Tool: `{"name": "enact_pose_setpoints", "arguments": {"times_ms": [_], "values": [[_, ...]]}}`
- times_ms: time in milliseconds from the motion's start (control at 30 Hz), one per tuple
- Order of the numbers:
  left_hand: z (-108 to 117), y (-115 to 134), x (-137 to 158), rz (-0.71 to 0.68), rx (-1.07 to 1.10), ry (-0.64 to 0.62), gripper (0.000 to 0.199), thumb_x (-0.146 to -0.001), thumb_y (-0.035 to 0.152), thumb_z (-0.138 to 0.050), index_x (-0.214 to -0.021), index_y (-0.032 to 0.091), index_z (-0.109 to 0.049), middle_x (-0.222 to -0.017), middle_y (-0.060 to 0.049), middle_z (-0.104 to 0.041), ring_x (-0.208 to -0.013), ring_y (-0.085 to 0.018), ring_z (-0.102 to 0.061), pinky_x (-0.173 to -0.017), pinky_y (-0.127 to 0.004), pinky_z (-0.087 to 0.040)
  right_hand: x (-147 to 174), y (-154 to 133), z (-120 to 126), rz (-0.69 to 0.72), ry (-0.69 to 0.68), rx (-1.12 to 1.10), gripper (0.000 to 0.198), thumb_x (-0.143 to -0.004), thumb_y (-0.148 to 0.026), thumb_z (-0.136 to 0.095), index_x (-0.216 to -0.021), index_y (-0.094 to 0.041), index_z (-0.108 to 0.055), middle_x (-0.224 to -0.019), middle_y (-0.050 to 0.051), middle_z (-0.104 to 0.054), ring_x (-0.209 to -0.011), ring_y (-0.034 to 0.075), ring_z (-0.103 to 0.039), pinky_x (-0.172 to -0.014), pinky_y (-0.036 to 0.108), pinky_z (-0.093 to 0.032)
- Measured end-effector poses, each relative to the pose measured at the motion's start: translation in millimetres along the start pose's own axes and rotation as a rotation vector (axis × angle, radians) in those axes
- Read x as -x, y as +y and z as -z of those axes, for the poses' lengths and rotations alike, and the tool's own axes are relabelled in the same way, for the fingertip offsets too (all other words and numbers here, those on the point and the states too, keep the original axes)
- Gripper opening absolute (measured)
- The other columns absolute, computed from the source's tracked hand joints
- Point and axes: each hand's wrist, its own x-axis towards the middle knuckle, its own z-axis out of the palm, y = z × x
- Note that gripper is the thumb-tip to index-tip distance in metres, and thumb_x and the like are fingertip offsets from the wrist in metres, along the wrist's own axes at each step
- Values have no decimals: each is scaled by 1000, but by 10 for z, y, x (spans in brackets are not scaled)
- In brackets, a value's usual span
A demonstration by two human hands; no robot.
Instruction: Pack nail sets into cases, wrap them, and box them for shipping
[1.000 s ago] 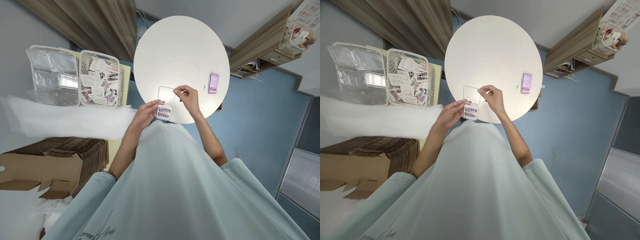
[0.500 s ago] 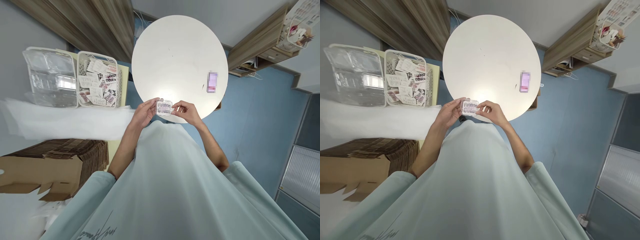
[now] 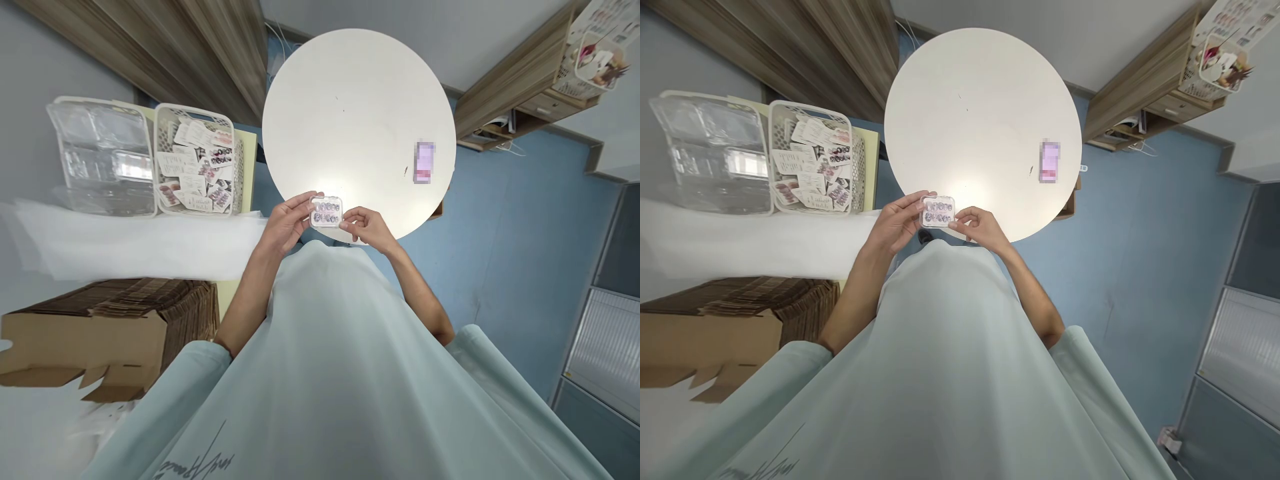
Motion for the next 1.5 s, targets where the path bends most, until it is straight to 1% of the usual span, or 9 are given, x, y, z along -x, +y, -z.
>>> {"name": "enact_pose_setpoints", "arguments": {"times_ms": [133,267,467,633,900,1133,1300,1400,1500], "values": [[-12,6,16,-21,-14,-19,51,-83,41,-99,-127,19,-84,-153,-17,-76,-145,-37,-70,-118,-50,-62,-6,-6,-59,-79,-93,-117,62,-72,-75,-98,-93,-21,-75,-93,6,-83,-55,10,-56,-45,25,-32],[13,-21,39,-43,-83,-4,60,-87,50,-97,-137,22,-81,-153,-16,-75,-142,-35,-71,-114,-47,-63,-29,-1,-101,-96,-95,-189,65,-67,-76,-101,-90,-22,-73,-91,5,-84,-52,8,-53,-44,24,-28],[134,-125,102,11,-344,77,76,-84,57,-99,-144,17,-76,-115,-14,-84,-115,-33,-79,-102,-45,-64,-138,71,-84,-102,-57,-182,64,-66,-72,-103,-90,-22,-72,-94,6,-85,-52,8,-56,-43,24,-28],[223,-190,102,0,-343,112,67,-81,52,-101,-136,19,-79,-98,-9,-82,-103,-31,-79,-95,-43,-63,-239,113,-118,-121,-60,-160,63,-66,-72,-103,-89,-22,-73,-94,6,-85,-52,8,-55,-43,24,-26],[375,-242,25,-28,-354,162,63,-81,49,-101,-131,18,-80,-99,-9,-84,-100,-30,-80,-95,-44,-64,-409,124,-230,-170,-71,-152,61,-65,-67,-106,-88,-20,-74,-95,7,-86,-56,8,-57,-44,22,-33],[653,-529,-313,-50,-441,254,61,-80,42,-100,-132,18,-78,-99,-9,-85,-87,-26,-78,-93,-41,-63,-846,474,-375,-221,-55,-58,37,-82,-48,-101,-87,-18,-79,-101,8,-86,-60,7,-63,-48,19,-41],[806,-778,-730,86,-820,350,39,-100,36,-78,-134,18,-78,-110,-10,-87,-100,-28,-81,-102,-39,-61,-1282,746,-576,-371,65,-13,19,-98,-20,-87,-83,-14,-78,-97,8,-84,-58,6,-63,-50,19,-42],[852,-919,-923,105,-1009,358,36,-103,33,-73,-134,16,-78,-124,-13,-86,-120,-31,-78,-110,-39,-57,-1449,864,-685,-438,135,31,22,-100,-14,-84,-80,-14,-73,-91,7,-83,-58,7,-66,-51,19,-43],[874,-1046,-1041,151,-1103,334,36,-104,33,-70,-134,16,-78,-135,-15,-83,-127,-31,-74,-111,-38,-54,-1517,963,-760,-480,187,110,26,-101,-14,-83,-79,-16,-70,-84,4,-80,-57,7,-67,-54,19,-47]]}}
